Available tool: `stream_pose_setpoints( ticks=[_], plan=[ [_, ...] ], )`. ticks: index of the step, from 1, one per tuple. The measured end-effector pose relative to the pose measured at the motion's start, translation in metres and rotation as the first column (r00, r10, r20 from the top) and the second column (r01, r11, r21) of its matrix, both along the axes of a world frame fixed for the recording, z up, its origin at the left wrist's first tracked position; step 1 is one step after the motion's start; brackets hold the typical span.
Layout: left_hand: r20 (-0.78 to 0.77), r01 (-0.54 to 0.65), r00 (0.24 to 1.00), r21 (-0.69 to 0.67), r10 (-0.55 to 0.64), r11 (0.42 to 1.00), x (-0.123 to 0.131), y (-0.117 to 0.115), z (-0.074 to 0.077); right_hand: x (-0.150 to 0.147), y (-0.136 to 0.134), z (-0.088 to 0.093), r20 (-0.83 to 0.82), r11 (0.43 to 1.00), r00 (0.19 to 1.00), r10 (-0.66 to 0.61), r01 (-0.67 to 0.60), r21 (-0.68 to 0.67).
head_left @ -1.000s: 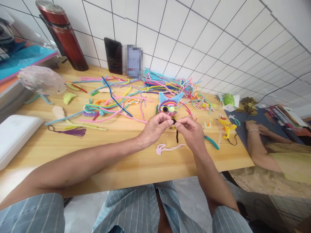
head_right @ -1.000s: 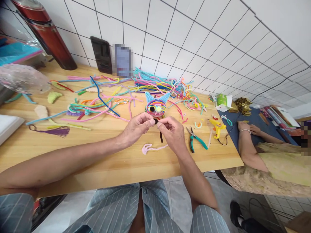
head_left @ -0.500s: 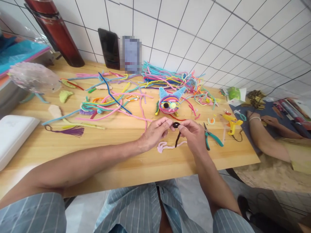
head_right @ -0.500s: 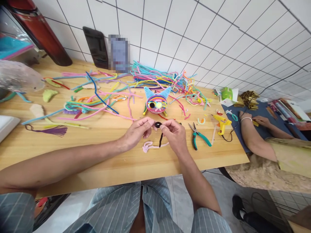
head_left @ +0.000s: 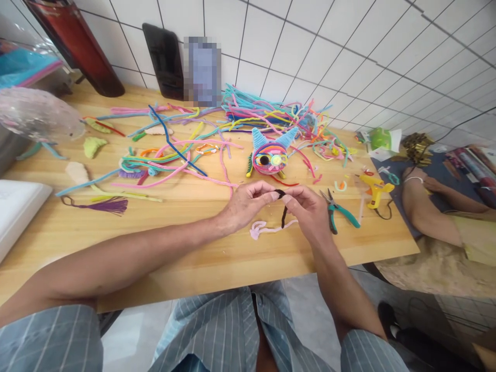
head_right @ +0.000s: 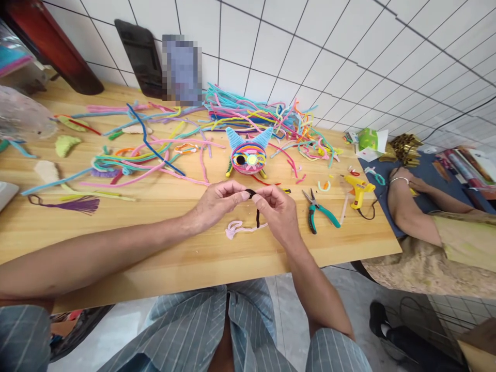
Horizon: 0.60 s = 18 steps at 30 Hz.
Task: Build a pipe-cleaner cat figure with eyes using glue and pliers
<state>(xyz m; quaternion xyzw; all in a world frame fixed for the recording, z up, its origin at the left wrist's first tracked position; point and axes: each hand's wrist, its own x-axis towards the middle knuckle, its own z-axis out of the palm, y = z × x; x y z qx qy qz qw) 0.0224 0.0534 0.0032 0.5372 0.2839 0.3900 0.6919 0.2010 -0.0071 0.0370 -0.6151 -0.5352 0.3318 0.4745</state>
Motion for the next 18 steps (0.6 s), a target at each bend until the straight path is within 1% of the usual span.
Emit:
stream_pose_setpoints(
  ticks=[5, 12, 15, 18],
  plan=[
    [0.009, 0.012, 1.000, 0.004, -0.012, 1.000, 0.002, 0.000, -0.002, 0.003, 0.000, -0.005, 0.034, 0.999, 0.999, -0.039, 0.038, 0.029],
    [-0.023, -0.019, 1.000, 0.048, 0.020, 0.999, 0.000, -0.002, 0.001, 0.006, 0.000, -0.011, 0.104, 0.998, 0.994, -0.029, 0.023, 0.051],
    [0.013, -0.035, 0.999, 0.008, 0.035, 0.999, 0.001, -0.004, 0.001, 0.002, -0.002, -0.011, 0.095, 0.996, 0.994, -0.045, 0.038, 0.079],
    [0.056, -0.048, 0.997, -0.085, 0.053, 0.995, 0.004, -0.006, 0.001, -0.005, -0.003, -0.009, 0.050, 0.994, 0.997, -0.059, 0.054, 0.097]
  ],
)
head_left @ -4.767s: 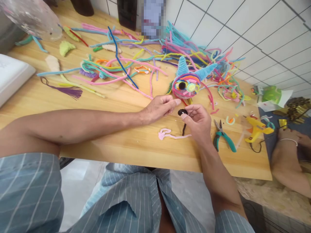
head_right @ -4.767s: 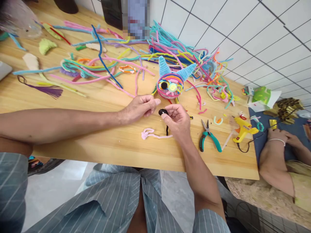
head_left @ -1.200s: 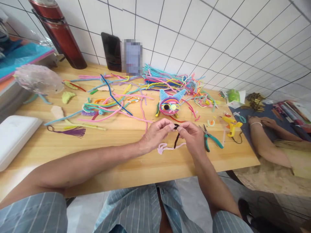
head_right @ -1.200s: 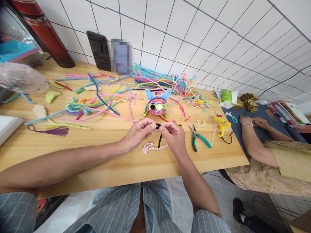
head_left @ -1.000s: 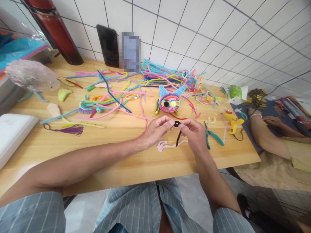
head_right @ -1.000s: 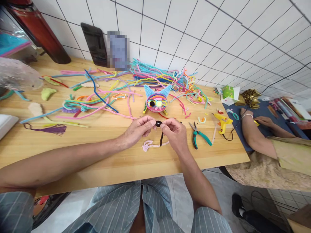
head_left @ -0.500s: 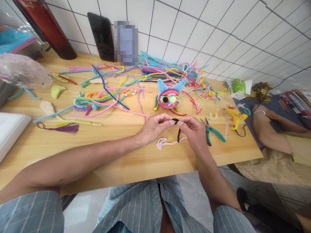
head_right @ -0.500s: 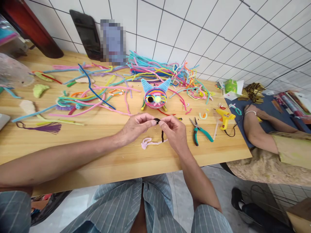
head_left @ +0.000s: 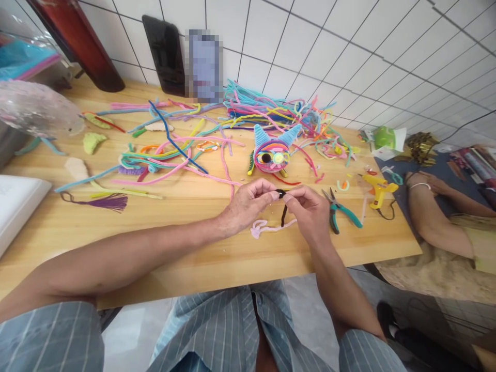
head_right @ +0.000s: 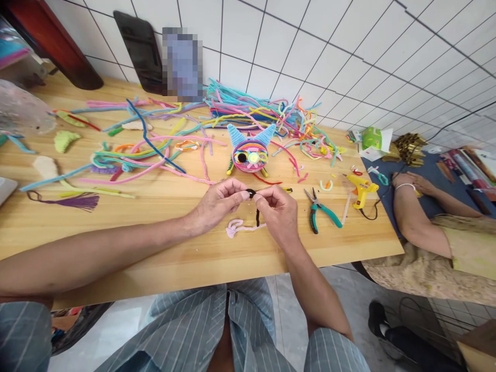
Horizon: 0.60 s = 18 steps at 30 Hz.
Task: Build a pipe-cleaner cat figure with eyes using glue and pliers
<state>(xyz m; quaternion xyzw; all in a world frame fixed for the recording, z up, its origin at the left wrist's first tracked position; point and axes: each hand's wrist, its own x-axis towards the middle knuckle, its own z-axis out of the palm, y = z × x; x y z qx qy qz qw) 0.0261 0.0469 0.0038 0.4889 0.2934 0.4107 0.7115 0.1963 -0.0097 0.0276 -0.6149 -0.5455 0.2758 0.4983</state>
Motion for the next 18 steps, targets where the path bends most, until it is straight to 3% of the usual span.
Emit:
stream_pose_setpoints(
  ticks=[8, 12, 18],
  plan=[
    [0.062, 0.018, 0.998, -0.116, -0.011, 0.993, 0.003, -0.007, -0.002, -0.013, 0.001, 0.002, -0.074, 1.000, 0.997, -0.030, 0.030, -0.003],
    [0.016, 0.059, 0.998, 0.023, -0.060, 0.998, -0.002, -0.001, 0.001, -0.007, 0.002, 0.006, -0.066, 0.999, 0.997, -0.033, 0.033, -0.006],
    [-0.173, 0.169, 0.976, 0.242, -0.129, 0.956, -0.009, 0.016, 0.012, 0.004, 0.000, 0.012, 0.100, 0.998, 0.995, 0.004, 0.003, -0.067]
  ],
)
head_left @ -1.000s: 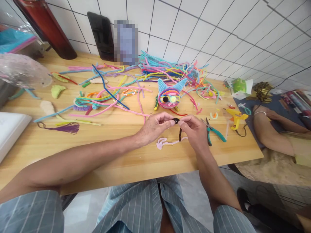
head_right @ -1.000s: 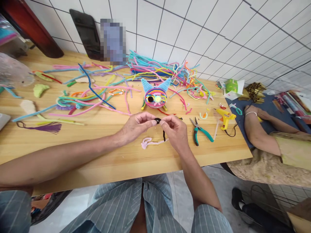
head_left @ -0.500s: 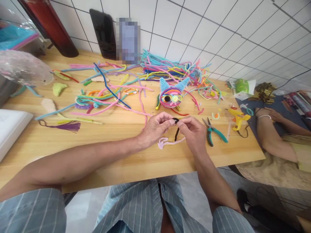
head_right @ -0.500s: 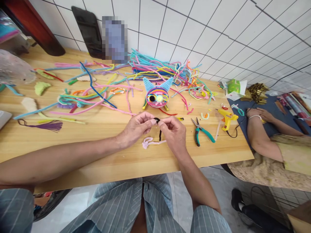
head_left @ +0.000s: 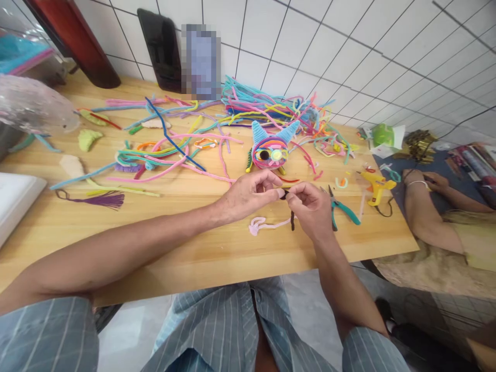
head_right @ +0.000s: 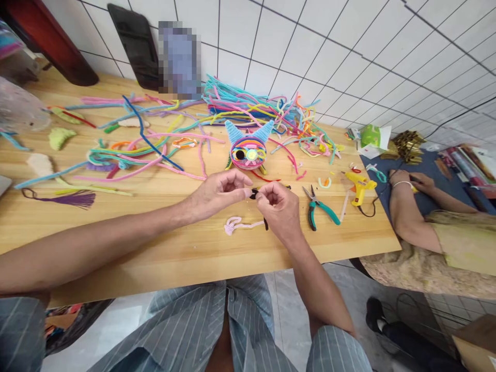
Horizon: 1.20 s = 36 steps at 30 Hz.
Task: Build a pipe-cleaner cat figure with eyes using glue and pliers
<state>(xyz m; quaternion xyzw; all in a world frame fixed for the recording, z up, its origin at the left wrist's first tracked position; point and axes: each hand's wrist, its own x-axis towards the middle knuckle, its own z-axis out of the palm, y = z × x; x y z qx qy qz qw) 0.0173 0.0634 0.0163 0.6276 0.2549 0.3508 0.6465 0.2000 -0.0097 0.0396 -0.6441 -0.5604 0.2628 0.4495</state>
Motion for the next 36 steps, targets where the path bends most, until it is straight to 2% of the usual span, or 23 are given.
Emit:
stream_pose_setpoints(
  ticks=[3, 6, 17, 23, 30, 36],
  plan=[
    [-0.076, 0.055, 0.996, 0.094, -0.048, 0.994, 0.000, 0.002, 0.003, 0.000, -0.002, 0.004, 0.102, 0.999, 0.993, 0.053, -0.053, -0.004],
    [-0.117, 0.049, 0.993, 0.142, -0.032, 0.989, 0.000, 0.001, 0.003, 0.000, -0.003, 0.009, 0.182, 0.995, 0.978, 0.099, -0.102, 0.007],
    [-0.029, 0.104, 0.994, 0.009, -0.104, 0.995, 0.002, 0.001, -0.006, 0.010, -0.006, 0.011, 0.238, 0.991, 0.962, 0.136, -0.136, -0.020],
    [0.026, 0.083, 0.996, -0.039, -0.082, 0.996, 0.003, -0.002, -0.012, 0.008, -0.005, 0.009, 0.186, 0.993, 0.975, 0.122, -0.121, -0.017],
    [0.064, 0.032, 0.998, -0.111, -0.025, 0.993, 0.004, -0.004, -0.013, 0.003, -0.006, -0.006, 0.041, 0.998, 0.997, 0.060, -0.062, 0.030],
    [0.130, -0.050, 0.988, -0.212, 0.079, 0.976, 0.005, -0.009, -0.010, -0.008, -0.006, -0.013, -0.111, 0.998, 0.994, -0.002, 0.009, 0.061]
  ],
)
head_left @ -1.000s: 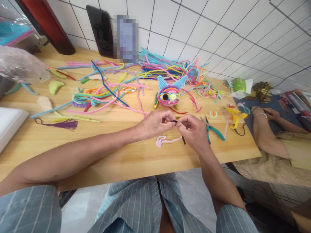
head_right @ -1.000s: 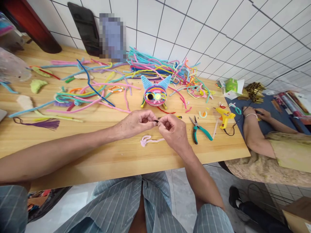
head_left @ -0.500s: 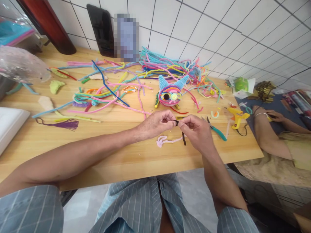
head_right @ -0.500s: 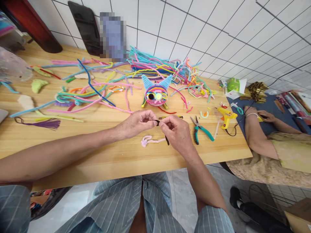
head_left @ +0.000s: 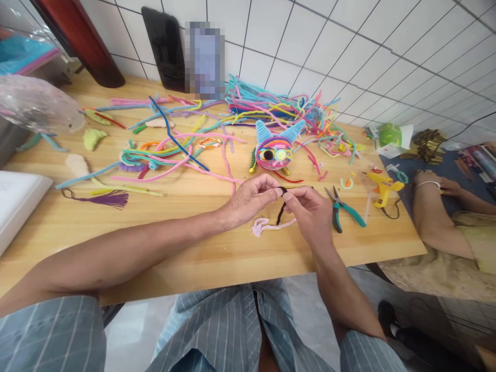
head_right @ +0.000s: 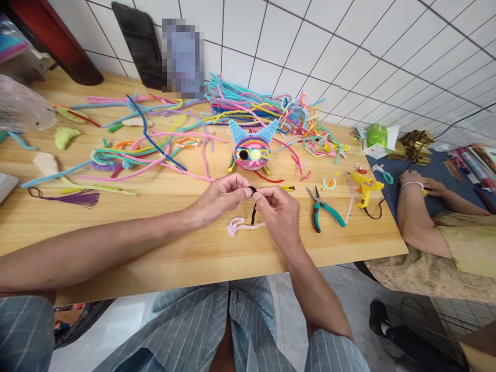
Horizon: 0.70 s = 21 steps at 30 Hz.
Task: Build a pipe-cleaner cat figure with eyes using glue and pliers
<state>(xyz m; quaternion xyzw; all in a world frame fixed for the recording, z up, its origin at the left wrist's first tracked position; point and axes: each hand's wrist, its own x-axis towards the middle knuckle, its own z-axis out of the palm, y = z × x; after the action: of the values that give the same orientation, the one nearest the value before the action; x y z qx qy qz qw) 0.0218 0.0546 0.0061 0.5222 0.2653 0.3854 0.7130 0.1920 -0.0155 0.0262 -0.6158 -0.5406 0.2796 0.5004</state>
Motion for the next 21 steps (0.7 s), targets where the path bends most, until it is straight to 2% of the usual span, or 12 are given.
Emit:
stream_pose_setpoints(
  ticks=[6, 11, 15, 21],
  plan=[
    [0.092, -0.022, 0.995, -0.159, 0.037, 0.987, 0.004, -0.008, 0.001, -0.013, 0.002, -0.004, -0.102, 0.999, 0.994, -0.041, 0.044, 0.019],
    [0.115, 0.000, 0.993, -0.250, 0.029, 0.968, 0.006, -0.011, 0.001, -0.013, 0.006, -0.005, -0.157, 0.998, 0.986, -0.054, 0.048, -0.042],
    [0.085, 0.023, 0.996, -0.195, -0.007, 0.980, 0.004, -0.002, 0.002, -0.002, 0.011, -0.002, -0.143, 0.995, 0.988, -0.053, 0.040, -0.093],
    [-0.073, 0.071, 0.995, 0.029, -0.069, 0.997, 0.002, 0.010, -0.002, 0.011, 0.011, 0.004, -0.052, 0.985, 0.998, 0.023, -0.032, -0.171]
  ],
)
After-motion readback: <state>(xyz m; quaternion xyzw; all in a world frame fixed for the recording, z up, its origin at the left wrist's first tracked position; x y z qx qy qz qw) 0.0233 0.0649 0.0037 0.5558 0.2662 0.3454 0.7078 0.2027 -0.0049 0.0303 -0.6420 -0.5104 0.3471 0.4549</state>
